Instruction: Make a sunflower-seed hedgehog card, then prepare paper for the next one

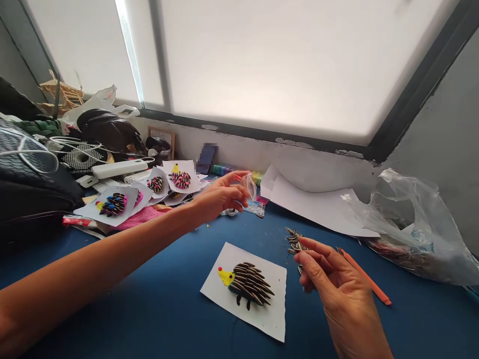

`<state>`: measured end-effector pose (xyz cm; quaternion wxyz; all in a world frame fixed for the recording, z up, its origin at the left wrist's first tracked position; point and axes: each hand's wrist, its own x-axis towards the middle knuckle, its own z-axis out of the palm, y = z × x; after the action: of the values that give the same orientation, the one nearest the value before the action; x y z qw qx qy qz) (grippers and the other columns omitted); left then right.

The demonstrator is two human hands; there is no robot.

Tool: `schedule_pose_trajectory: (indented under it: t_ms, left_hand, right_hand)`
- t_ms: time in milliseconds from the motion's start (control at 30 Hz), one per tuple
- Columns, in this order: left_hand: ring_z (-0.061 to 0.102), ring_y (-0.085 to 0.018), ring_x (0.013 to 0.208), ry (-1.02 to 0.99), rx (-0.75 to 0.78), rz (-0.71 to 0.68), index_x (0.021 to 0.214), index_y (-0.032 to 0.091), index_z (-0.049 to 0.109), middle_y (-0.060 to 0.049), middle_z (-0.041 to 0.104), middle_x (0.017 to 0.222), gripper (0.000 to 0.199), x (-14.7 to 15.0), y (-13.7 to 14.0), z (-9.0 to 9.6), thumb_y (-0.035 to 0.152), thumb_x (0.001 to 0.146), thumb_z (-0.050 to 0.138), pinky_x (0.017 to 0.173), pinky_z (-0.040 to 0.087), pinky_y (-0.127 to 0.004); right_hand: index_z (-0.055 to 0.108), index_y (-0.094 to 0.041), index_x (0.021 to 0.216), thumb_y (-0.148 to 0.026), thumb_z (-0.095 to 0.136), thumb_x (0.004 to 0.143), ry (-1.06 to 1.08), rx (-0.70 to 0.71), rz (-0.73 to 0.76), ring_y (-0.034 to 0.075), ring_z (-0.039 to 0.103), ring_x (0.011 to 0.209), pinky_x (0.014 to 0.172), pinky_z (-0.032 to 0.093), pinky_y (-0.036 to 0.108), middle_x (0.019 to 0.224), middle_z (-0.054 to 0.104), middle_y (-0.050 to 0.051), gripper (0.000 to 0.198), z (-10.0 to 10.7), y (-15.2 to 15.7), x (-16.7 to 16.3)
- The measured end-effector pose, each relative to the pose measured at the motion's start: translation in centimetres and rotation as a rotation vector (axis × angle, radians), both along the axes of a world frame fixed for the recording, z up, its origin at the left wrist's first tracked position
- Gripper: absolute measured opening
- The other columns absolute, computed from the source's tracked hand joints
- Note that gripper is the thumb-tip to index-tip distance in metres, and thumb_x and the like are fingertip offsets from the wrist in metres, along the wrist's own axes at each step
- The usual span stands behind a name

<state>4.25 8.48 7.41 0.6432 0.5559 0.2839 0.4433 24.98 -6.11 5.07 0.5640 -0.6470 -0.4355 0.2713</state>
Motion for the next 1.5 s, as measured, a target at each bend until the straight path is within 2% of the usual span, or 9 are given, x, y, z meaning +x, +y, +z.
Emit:
schedule_pose_trajectory:
  t_ms: [133,333,500,633,767,867,967,1133,1500]
  left_hand:
    - [0.058,-0.006,0.061,0.024,0.129,0.019,0.133,0.02,0.051,0.002,0.06,0.081,0.057,-0.9,0.7,0.9,0.004,0.078,0.051,0.061,0.05,-0.021]
    - [0.063,-0.013,0.065,0.352,0.193,-0.067,0.106,0.008,0.063,-0.006,0.067,0.075,0.027,0.8,0.2,-1.9,0.024,0.084,0.065,0.059,0.05,-0.023]
    - [0.067,-0.023,0.092,0.533,0.34,0.046,0.109,0.01,0.068,-0.013,0.071,0.102,0.039,0.8,0.5,-3.6,0.023,0.073,0.077,0.078,0.054,-0.033]
    - [0.057,-0.025,0.121,0.54,0.499,0.151,0.114,0.013,0.067,-0.014,0.065,0.124,0.037,0.7,0.4,-3.1,0.011,0.077,0.069,0.106,0.043,-0.038]
    - [0.061,-0.02,0.107,0.508,0.584,0.11,0.106,0.011,0.07,-0.011,0.069,0.112,0.024,0.7,-1.1,-2.2,0.011,0.084,0.062,0.098,0.047,-0.033]
    - [0.064,-0.014,0.075,0.465,0.515,-0.071,0.101,0.011,0.07,-0.006,0.071,0.087,0.018,0.3,-3.3,-1.9,0.02,0.09,0.059,0.07,0.052,-0.025]
    - [0.061,-0.008,0.058,0.363,0.221,-0.321,0.1,0.012,0.07,-0.006,0.071,0.089,0.025,-0.1,-5.7,-1.8,0.034,0.093,0.059,0.051,0.043,-0.019]
    - [0.052,-0.002,0.044,0.24,-0.079,-0.579,0.089,0.013,0.069,-0.004,0.07,0.087,0.037,0.1,-8.2,-1.9,0.048,0.093,0.059,0.047,0.036,-0.018]
    - [0.052,-0.005,0.048,0.174,-0.194,-0.558,0.085,0.013,0.072,0.001,0.063,0.068,0.035,-0.3,-8.9,-2.2,0.047,0.078,0.076,0.049,0.035,-0.021]
  right_hand:
    - [0.076,-0.025,0.072,-0.066,0.077,0.059,-0.081,-0.017,0.084,0.014,0.055,0.049,0.051,0.053,0.027,0.051,0.059,0.001,0.043,-0.2,-0.1,0.0]
    - [0.063,-0.022,0.053,-0.072,0.072,0.063,-0.08,-0.04,0.157,0.009,0.046,0.042,0.042,0.045,0.023,0.051,0.054,0.0,0.051,0.6,-0.3,-0.7]
    - [0.066,-0.024,0.055,-0.07,0.073,0.062,-0.085,-0.087,0.17,0.011,0.049,0.043,0.043,0.048,0.025,0.049,0.054,0.0,0.047,0.9,-0.7,-0.8]
    - [0.077,-0.027,0.068,-0.063,0.079,0.054,-0.128,-0.096,0.131,0.016,0.057,0.048,0.045,0.053,0.028,0.053,0.063,0.002,0.039,0.9,-0.5,-0.7]
    - [0.082,-0.026,0.078,-0.06,0.08,0.054,-0.142,-0.078,0.113,0.016,0.058,0.047,0.047,0.054,0.029,0.056,0.067,0.002,0.041,0.3,-0.2,-0.4]
    - [0.081,-0.029,0.077,-0.057,0.081,0.059,-0.173,-0.025,0.106,0.015,0.056,0.046,0.047,0.053,0.028,0.051,0.061,0.0,0.034,-0.3,-0.4,-0.4]
    - [0.079,-0.031,0.076,-0.055,0.08,0.064,-0.182,0.022,0.149,0.017,0.06,0.058,0.051,0.05,0.026,0.062,0.065,0.0,0.027,-0.4,-0.9,-0.9]
    - [0.076,-0.031,0.078,-0.051,0.078,0.072,-0.193,0.081,0.239,0.018,0.06,0.072,0.062,0.047,0.027,0.075,0.064,0.0,0.02,-0.4,-2.1,-2.4]
    - [0.071,-0.029,0.084,-0.055,0.076,0.068,-0.247,0.021,0.128,0.016,0.061,0.061,0.058,0.051,0.027,0.071,0.064,-0.003,0.03,0.1,-3.2,-3.9]
